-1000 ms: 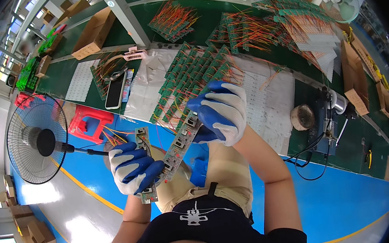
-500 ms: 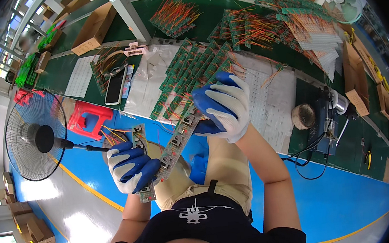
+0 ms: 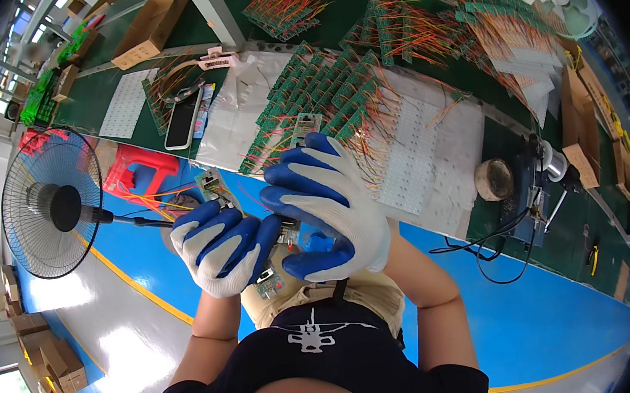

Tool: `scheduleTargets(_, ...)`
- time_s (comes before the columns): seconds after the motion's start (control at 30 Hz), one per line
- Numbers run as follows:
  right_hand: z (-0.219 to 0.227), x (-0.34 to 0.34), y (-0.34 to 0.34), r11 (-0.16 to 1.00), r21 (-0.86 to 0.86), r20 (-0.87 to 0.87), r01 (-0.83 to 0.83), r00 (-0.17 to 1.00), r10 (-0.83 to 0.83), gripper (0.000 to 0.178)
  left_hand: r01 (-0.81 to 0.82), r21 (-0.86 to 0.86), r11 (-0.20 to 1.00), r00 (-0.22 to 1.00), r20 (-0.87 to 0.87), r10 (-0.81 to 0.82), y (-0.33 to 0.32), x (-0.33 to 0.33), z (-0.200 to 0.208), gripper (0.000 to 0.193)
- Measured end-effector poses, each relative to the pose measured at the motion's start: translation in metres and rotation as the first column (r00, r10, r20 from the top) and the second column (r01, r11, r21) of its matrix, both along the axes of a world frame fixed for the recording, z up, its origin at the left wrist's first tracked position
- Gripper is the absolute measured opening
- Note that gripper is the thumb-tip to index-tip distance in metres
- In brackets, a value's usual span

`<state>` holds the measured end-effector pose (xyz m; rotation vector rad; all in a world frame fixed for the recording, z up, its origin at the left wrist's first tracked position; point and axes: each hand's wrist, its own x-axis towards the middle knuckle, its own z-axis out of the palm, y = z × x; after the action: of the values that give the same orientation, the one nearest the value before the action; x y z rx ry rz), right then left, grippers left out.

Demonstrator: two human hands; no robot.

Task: The person organizes circuit boards with attached wiring by hand, grouping them on a work surface.

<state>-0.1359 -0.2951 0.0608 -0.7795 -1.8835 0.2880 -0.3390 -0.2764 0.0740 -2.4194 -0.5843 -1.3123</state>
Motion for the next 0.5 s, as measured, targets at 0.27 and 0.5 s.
scheduleTargets(0.27, -0.005, 0.0, -0.006, 0.999, 0.046, -0.029, 0.006, 1.0, -0.005, 0.057, 0.043, 0.038, 0.998, 0.996, 0.075, -0.045, -0.007, 0.006, -0.001, 0.037)
scheduleTargets(0.5, -0.002, -0.001, -0.009, 0.997, 0.08, -0.033, 0.001, 0.999, 0.002, 0.048, -0.025, 0.081, 0.996, 0.999, -0.026, 0.027, -0.013, 0.007, 0.001, 0.028)
